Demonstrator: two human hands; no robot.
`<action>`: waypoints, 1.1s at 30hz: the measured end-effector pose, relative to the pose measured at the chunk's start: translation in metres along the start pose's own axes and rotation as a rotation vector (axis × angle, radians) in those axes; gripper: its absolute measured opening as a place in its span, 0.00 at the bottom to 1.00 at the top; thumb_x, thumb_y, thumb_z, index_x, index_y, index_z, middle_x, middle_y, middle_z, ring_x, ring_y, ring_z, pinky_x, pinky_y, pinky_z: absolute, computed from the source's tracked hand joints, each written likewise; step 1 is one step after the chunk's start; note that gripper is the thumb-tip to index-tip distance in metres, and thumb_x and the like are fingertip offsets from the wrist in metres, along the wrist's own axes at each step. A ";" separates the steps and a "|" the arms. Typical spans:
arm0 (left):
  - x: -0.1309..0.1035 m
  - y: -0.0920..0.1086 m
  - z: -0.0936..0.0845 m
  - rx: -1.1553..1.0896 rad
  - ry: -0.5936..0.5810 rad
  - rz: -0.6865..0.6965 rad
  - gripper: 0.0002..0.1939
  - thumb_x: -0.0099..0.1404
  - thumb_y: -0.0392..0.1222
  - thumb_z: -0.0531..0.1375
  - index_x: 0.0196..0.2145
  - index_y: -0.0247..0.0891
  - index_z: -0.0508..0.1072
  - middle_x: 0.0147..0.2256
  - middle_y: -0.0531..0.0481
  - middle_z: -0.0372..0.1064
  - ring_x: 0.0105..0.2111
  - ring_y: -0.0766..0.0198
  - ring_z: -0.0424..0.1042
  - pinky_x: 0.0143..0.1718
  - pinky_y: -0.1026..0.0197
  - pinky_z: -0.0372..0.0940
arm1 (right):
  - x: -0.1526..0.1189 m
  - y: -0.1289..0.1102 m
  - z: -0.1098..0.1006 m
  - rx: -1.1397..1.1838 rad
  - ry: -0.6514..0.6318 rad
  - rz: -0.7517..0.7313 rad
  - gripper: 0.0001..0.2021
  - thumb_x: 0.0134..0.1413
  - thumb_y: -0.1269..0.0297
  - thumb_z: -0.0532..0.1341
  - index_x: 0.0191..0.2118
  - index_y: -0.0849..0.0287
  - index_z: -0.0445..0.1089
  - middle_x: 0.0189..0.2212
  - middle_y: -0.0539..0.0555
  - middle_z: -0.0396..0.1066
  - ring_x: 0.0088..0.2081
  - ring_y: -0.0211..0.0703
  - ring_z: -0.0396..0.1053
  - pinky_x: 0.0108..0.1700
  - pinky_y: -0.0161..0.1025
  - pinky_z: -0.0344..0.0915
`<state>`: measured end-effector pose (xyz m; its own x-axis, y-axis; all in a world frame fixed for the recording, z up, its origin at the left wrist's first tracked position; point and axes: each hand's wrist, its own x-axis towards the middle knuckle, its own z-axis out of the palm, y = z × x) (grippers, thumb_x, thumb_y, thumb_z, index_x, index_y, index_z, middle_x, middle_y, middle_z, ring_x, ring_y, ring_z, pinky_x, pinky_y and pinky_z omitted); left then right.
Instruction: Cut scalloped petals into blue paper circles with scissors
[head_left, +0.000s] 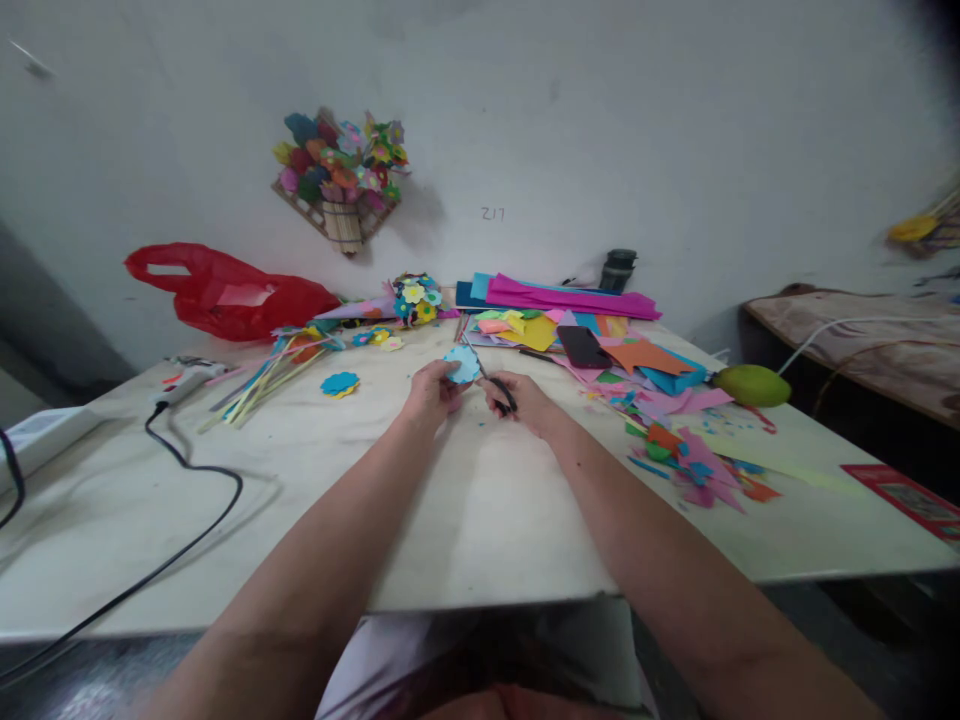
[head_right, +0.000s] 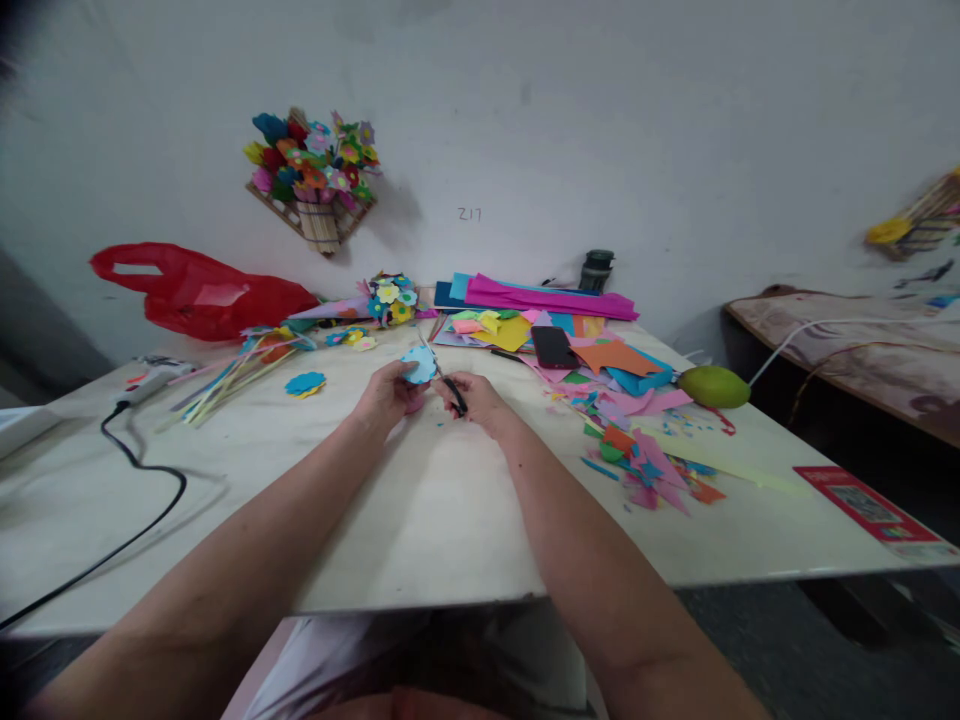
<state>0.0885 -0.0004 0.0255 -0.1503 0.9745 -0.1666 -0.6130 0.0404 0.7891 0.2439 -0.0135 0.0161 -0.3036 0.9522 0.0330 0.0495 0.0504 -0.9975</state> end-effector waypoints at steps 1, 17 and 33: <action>0.000 -0.001 0.000 0.001 -0.005 0.002 0.09 0.49 0.28 0.64 0.27 0.36 0.69 0.26 0.50 0.72 0.25 0.66 0.73 0.29 0.64 0.71 | 0.000 -0.001 0.000 0.002 0.004 -0.002 0.09 0.54 0.60 0.66 0.34 0.60 0.72 0.19 0.46 0.66 0.17 0.31 0.60 0.17 0.30 0.45; -0.002 -0.011 0.000 0.018 -0.050 0.005 0.09 0.49 0.28 0.66 0.23 0.37 0.69 0.23 0.53 0.70 0.23 0.69 0.70 0.27 0.66 0.70 | -0.001 -0.003 0.003 0.013 0.068 0.006 0.08 0.57 0.62 0.65 0.31 0.60 0.69 0.19 0.46 0.67 0.17 0.31 0.61 0.17 0.30 0.46; 0.001 -0.017 -0.002 0.042 -0.100 0.029 0.10 0.49 0.30 0.68 0.23 0.37 0.69 0.22 0.55 0.68 0.22 0.69 0.70 0.31 0.66 0.71 | -0.003 -0.006 0.005 0.008 0.105 0.021 0.09 0.58 0.62 0.64 0.31 0.60 0.68 0.18 0.46 0.66 0.17 0.31 0.61 0.17 0.29 0.47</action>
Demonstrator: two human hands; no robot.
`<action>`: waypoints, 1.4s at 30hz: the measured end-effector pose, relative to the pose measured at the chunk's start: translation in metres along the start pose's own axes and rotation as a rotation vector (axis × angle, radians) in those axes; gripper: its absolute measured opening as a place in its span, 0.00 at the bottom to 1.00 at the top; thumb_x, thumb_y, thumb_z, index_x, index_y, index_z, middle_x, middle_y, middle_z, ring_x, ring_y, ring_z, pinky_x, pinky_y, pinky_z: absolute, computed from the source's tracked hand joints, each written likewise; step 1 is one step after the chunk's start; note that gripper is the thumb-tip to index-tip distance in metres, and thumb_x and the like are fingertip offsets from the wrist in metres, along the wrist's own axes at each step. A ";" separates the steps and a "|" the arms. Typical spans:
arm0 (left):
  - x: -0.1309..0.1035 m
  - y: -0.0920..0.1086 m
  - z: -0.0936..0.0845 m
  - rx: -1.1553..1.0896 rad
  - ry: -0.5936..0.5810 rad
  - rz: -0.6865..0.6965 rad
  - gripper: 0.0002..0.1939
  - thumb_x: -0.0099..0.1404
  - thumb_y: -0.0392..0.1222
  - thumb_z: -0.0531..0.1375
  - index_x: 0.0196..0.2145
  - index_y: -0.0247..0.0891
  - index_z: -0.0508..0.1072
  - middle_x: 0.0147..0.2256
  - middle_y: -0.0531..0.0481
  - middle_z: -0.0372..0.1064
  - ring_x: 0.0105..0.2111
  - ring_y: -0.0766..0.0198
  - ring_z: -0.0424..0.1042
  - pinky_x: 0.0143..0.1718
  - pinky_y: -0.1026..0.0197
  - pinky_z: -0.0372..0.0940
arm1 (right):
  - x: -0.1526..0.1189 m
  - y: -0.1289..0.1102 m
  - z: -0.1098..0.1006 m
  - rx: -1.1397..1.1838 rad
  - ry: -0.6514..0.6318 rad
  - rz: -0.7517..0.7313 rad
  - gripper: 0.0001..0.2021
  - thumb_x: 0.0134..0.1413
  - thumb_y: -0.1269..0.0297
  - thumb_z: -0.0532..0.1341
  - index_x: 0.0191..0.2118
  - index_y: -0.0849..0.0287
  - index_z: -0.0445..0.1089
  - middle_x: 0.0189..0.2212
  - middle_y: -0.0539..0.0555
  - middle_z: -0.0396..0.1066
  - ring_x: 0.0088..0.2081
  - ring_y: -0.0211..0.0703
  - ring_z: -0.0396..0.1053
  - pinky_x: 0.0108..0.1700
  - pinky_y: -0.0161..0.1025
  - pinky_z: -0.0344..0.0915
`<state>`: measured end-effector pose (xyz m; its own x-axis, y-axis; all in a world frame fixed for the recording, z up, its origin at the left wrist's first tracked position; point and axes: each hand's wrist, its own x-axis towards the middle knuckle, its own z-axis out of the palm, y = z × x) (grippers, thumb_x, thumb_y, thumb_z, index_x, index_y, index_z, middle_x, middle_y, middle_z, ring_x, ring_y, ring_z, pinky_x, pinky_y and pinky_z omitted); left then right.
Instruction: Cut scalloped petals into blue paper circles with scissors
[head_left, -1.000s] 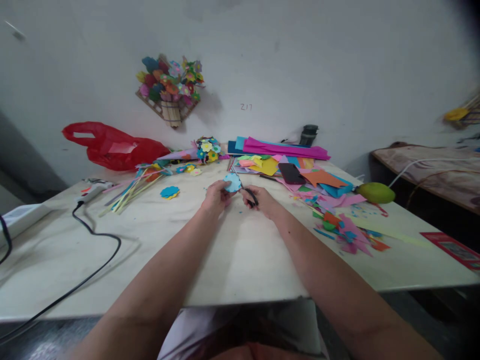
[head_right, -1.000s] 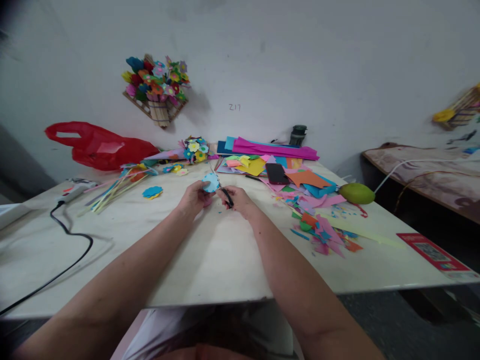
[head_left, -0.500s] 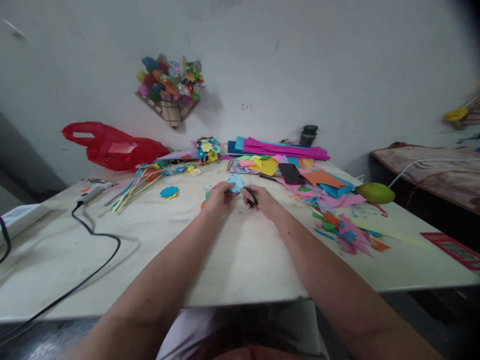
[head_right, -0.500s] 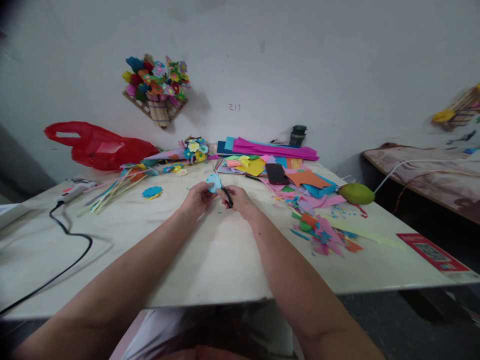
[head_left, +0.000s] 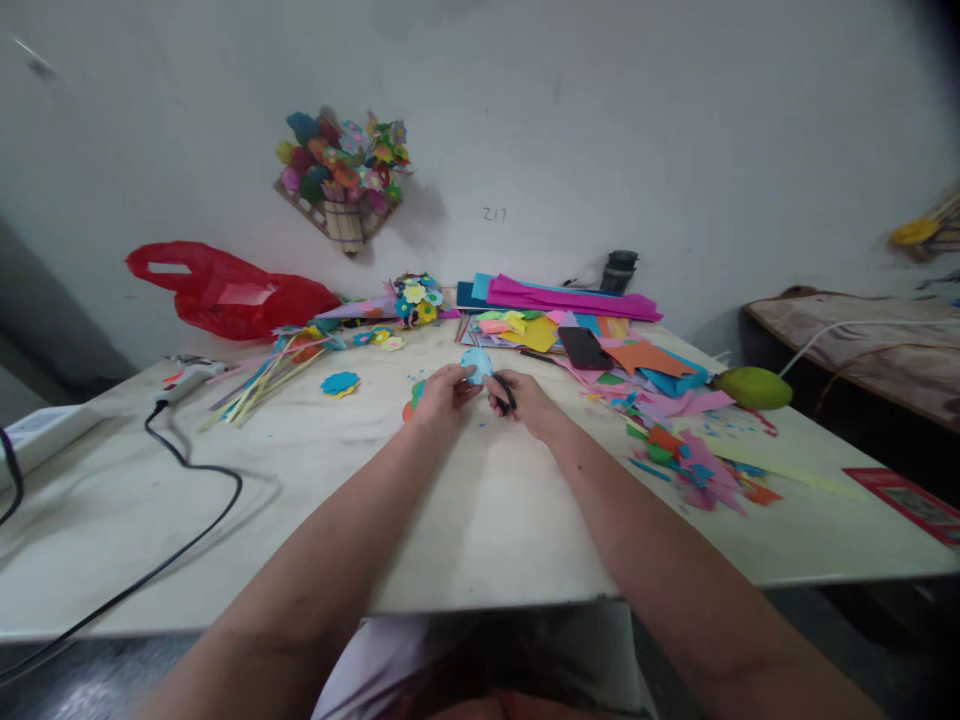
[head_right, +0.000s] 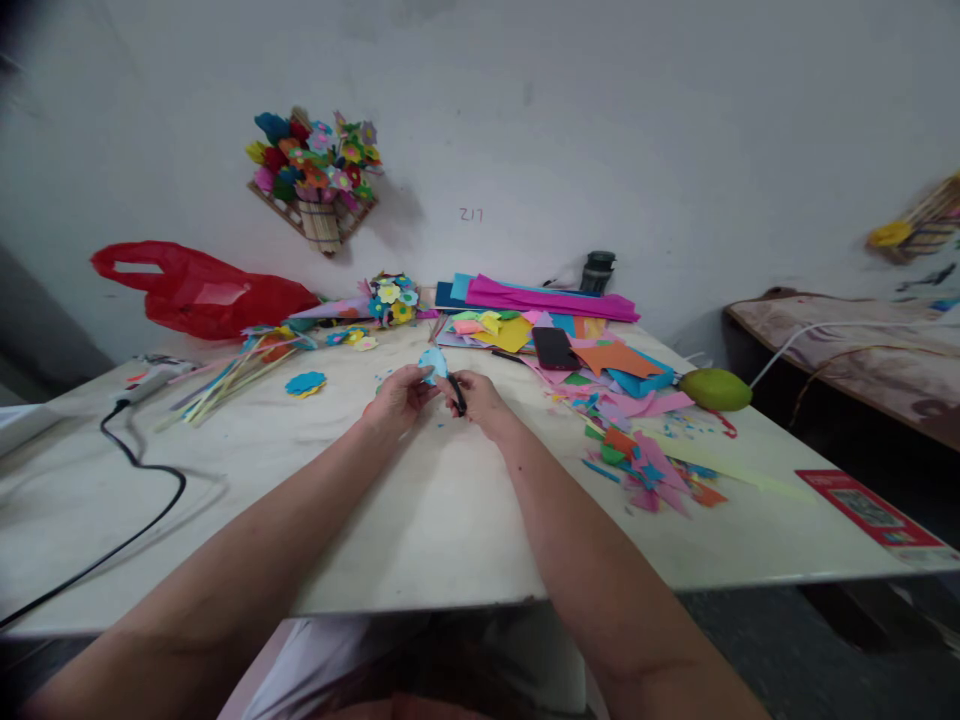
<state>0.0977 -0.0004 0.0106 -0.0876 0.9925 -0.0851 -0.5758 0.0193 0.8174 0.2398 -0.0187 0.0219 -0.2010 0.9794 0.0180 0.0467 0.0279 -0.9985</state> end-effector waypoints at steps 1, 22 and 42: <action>0.000 0.000 0.000 0.001 0.000 0.000 0.10 0.49 0.30 0.68 0.23 0.37 0.69 0.22 0.55 0.69 0.22 0.69 0.70 0.31 0.66 0.71 | 0.000 0.000 0.000 0.003 -0.001 -0.004 0.09 0.58 0.61 0.64 0.31 0.60 0.68 0.18 0.46 0.66 0.17 0.31 0.61 0.17 0.29 0.47; 0.001 0.004 0.000 0.013 0.004 -0.028 0.08 0.48 0.29 0.67 0.22 0.36 0.70 0.22 0.52 0.70 0.22 0.70 0.71 0.30 0.67 0.71 | 0.000 -0.001 0.004 0.043 0.028 -0.027 0.11 0.47 0.60 0.70 0.30 0.60 0.69 0.16 0.44 0.65 0.16 0.31 0.60 0.16 0.30 0.47; 0.001 0.014 -0.001 0.033 0.058 -0.050 0.11 0.47 0.28 0.68 0.25 0.36 0.69 0.26 0.50 0.73 0.24 0.68 0.73 0.27 0.67 0.72 | 0.008 0.005 0.001 0.093 0.006 -0.026 0.13 0.41 0.60 0.72 0.27 0.59 0.69 0.15 0.44 0.62 0.17 0.32 0.57 0.20 0.31 0.54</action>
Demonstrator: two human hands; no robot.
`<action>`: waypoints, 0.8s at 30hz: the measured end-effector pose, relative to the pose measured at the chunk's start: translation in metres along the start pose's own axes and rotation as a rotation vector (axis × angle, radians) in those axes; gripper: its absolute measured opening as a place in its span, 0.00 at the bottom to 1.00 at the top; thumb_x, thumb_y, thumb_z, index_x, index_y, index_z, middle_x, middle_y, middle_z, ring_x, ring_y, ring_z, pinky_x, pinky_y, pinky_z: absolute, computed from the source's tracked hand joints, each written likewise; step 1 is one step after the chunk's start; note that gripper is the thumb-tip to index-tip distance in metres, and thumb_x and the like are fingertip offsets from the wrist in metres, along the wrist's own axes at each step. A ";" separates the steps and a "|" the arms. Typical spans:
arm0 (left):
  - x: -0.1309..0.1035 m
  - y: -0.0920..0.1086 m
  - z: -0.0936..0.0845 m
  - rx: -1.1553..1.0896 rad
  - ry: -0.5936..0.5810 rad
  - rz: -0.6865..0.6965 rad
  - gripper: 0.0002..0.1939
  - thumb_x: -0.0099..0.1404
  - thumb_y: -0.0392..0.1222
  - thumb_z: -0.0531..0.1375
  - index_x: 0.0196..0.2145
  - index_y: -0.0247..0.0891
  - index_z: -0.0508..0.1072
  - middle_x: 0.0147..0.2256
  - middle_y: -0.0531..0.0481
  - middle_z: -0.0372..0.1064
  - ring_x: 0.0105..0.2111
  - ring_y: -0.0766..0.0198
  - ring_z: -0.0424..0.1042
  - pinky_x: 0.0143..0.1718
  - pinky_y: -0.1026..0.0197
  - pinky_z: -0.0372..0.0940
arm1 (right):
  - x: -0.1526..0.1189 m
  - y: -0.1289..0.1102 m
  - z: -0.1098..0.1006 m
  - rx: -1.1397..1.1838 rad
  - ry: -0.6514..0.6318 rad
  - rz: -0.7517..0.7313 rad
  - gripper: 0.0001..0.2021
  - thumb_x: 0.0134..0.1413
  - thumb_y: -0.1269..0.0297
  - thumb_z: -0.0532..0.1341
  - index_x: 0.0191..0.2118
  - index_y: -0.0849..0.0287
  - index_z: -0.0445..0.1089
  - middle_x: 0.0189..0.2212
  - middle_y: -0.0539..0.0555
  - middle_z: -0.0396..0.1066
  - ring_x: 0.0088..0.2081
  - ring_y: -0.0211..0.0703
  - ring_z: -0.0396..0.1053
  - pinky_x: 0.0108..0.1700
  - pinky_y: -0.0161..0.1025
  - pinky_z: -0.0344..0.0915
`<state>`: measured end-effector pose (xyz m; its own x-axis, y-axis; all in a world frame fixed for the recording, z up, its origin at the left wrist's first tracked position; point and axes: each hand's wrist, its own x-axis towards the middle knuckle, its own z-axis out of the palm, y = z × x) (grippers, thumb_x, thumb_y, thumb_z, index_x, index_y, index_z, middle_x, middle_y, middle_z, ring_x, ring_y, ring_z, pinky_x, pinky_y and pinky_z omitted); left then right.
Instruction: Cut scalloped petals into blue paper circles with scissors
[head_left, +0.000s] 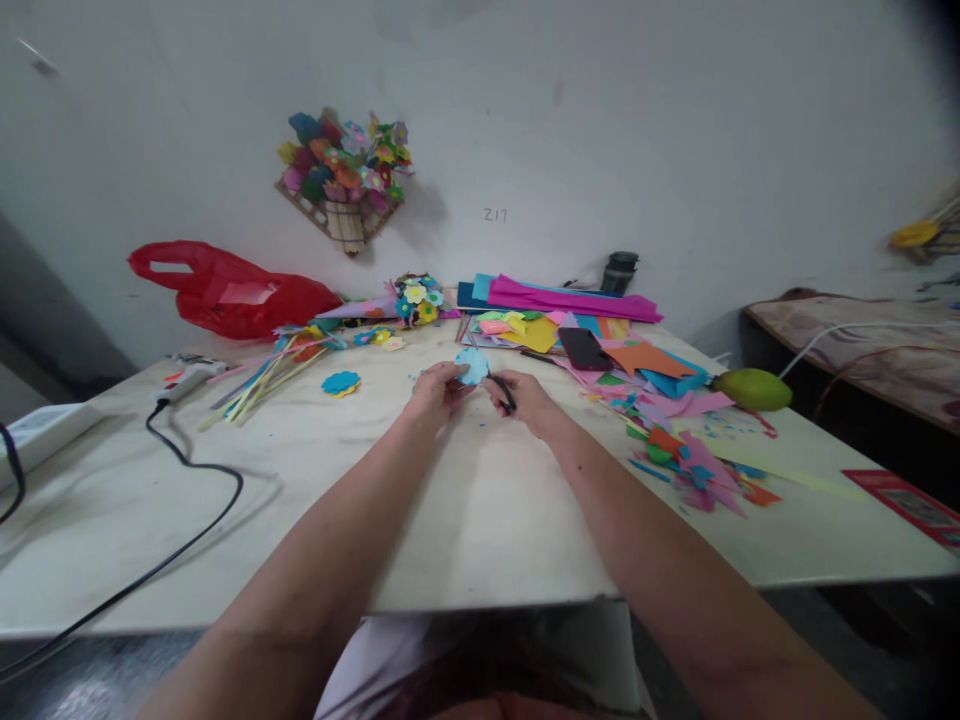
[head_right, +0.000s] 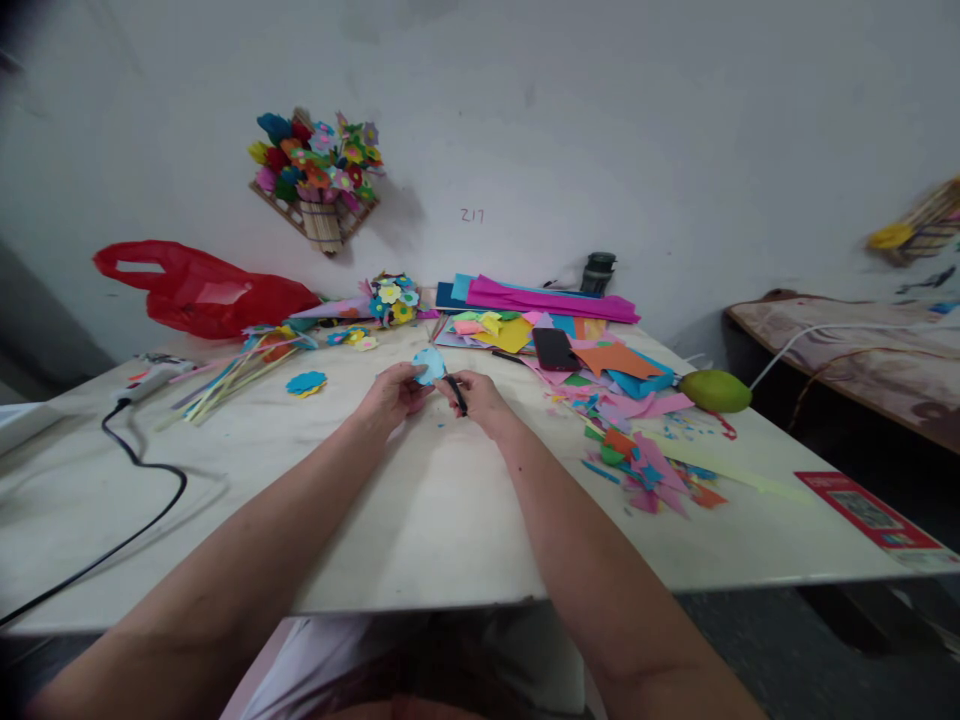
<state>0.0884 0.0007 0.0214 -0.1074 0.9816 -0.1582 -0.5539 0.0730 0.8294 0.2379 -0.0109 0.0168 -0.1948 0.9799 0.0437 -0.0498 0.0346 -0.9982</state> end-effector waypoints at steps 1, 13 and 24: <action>0.000 0.000 0.000 0.004 -0.001 0.001 0.11 0.47 0.28 0.68 0.25 0.36 0.69 0.26 0.50 0.73 0.24 0.68 0.73 0.27 0.67 0.71 | 0.000 0.000 0.000 0.004 -0.003 -0.003 0.13 0.41 0.60 0.72 0.27 0.59 0.69 0.15 0.44 0.62 0.17 0.32 0.57 0.20 0.31 0.54; 0.001 0.006 -0.008 0.149 -0.074 0.075 0.11 0.44 0.31 0.68 0.20 0.35 0.68 0.21 0.51 0.70 0.23 0.67 0.71 0.27 0.65 0.69 | 0.001 -0.001 -0.001 -0.033 0.081 0.003 0.13 0.41 0.60 0.73 0.30 0.59 0.72 0.16 0.46 0.64 0.18 0.34 0.59 0.19 0.32 0.52; 0.002 0.003 -0.010 0.266 -0.144 0.037 0.13 0.40 0.34 0.68 0.19 0.37 0.65 0.18 0.51 0.67 0.17 0.66 0.66 0.16 0.68 0.56 | 0.005 0.001 -0.016 -0.011 0.135 -0.048 0.22 0.33 0.62 0.77 0.38 0.60 0.73 0.22 0.49 0.72 0.20 0.37 0.66 0.20 0.32 0.49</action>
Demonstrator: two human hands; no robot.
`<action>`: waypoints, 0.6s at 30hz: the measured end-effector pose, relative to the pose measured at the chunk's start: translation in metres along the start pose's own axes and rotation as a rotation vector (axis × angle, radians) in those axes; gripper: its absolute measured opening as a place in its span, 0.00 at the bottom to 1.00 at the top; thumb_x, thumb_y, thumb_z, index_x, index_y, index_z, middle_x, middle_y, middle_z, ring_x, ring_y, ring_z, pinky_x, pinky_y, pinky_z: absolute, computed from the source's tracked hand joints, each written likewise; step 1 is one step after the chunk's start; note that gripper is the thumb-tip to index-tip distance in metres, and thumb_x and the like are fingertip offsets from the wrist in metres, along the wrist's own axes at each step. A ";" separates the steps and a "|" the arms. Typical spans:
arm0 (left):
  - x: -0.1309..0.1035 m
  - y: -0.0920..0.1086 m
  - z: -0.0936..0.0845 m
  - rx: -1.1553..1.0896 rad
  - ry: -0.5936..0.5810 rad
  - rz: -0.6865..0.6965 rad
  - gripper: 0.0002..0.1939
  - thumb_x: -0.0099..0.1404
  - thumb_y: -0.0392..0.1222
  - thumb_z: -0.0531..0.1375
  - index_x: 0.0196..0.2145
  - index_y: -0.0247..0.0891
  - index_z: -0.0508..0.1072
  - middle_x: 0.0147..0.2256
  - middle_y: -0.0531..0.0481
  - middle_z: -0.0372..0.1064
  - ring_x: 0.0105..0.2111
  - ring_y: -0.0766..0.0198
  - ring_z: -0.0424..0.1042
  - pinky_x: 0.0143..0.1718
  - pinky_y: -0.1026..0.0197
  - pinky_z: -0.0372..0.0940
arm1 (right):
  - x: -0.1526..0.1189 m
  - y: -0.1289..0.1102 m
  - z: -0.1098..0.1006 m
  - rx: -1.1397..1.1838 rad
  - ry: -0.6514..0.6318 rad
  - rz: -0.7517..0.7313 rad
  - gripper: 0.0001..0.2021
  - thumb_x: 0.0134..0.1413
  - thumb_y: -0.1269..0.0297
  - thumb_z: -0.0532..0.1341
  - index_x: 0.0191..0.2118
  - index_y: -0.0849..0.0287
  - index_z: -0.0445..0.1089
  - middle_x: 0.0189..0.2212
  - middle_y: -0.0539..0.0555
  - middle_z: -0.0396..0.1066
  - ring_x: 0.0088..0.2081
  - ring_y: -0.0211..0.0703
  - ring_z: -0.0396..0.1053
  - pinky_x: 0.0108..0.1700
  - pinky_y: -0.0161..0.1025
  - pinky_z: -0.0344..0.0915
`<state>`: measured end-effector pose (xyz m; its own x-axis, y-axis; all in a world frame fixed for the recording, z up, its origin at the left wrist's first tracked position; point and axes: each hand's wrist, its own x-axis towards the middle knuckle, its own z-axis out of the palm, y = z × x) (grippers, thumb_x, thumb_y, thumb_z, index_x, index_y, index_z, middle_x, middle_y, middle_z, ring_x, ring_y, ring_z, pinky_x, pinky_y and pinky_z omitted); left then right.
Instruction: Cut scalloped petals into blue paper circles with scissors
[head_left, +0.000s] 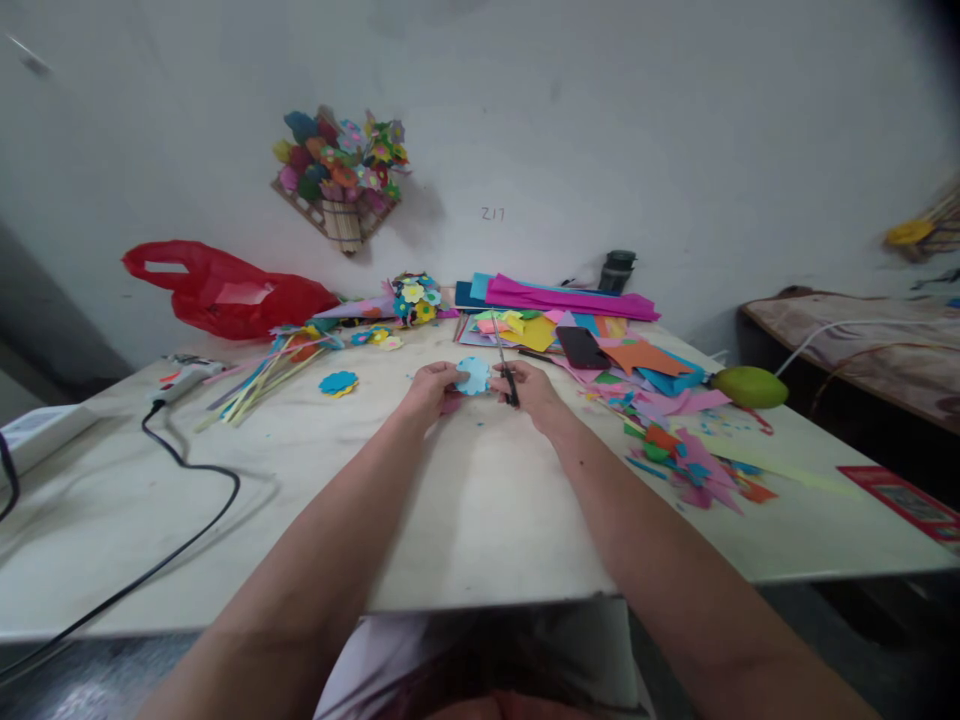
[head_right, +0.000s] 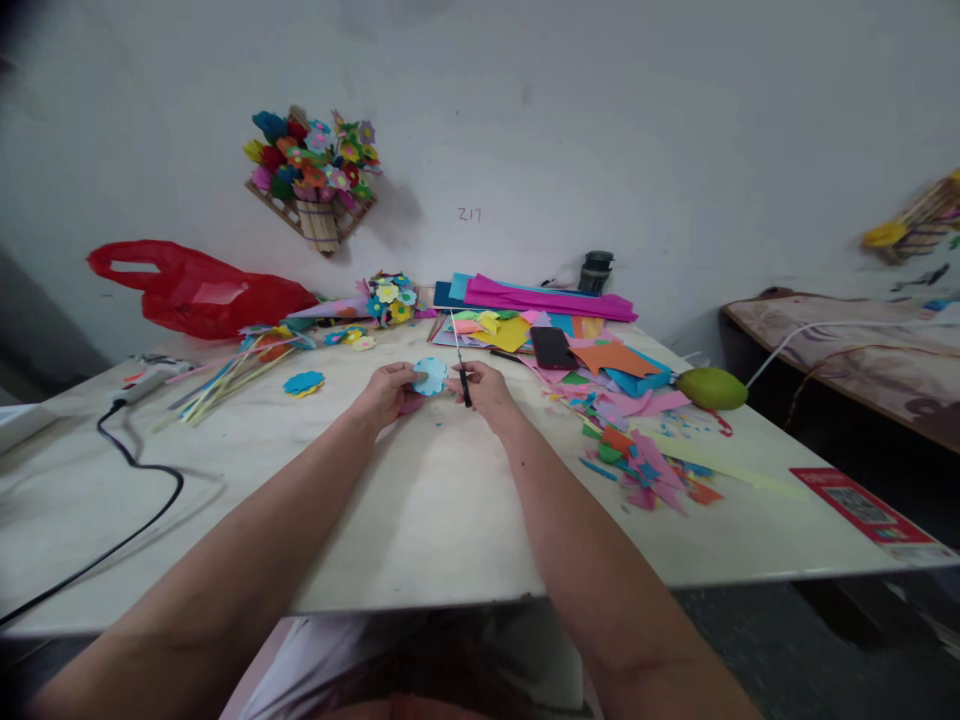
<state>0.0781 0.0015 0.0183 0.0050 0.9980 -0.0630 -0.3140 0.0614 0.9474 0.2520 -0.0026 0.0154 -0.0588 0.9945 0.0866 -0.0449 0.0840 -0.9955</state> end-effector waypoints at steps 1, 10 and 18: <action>0.000 0.000 0.000 0.014 -0.005 -0.002 0.13 0.40 0.35 0.68 0.19 0.37 0.65 0.17 0.51 0.66 0.16 0.66 0.65 0.15 0.68 0.53 | 0.001 0.001 0.000 0.001 0.005 -0.003 0.23 0.33 0.61 0.77 0.38 0.60 0.73 0.22 0.49 0.71 0.21 0.38 0.66 0.20 0.33 0.49; -0.001 -0.003 0.001 0.199 -0.094 0.015 0.12 0.41 0.34 0.71 0.18 0.36 0.71 0.17 0.51 0.68 0.16 0.68 0.64 0.16 0.68 0.50 | -0.002 -0.010 0.000 0.099 0.008 -0.039 0.27 0.22 0.61 0.78 0.35 0.57 0.70 0.22 0.44 0.68 0.25 0.36 0.67 0.29 0.35 0.63; -0.003 -0.006 0.004 0.323 -0.221 0.003 0.08 0.41 0.34 0.71 0.17 0.37 0.75 0.16 0.50 0.69 0.16 0.68 0.63 0.19 0.67 0.55 | -0.004 -0.010 0.000 0.090 -0.055 -0.043 0.23 0.27 0.66 0.74 0.36 0.58 0.71 0.22 0.45 0.70 0.24 0.36 0.66 0.28 0.34 0.62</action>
<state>0.0833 -0.0022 0.0141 0.2205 0.9751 -0.0247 0.0001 0.0253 0.9997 0.2529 -0.0071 0.0248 -0.1091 0.9849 0.1341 -0.1375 0.1187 -0.9834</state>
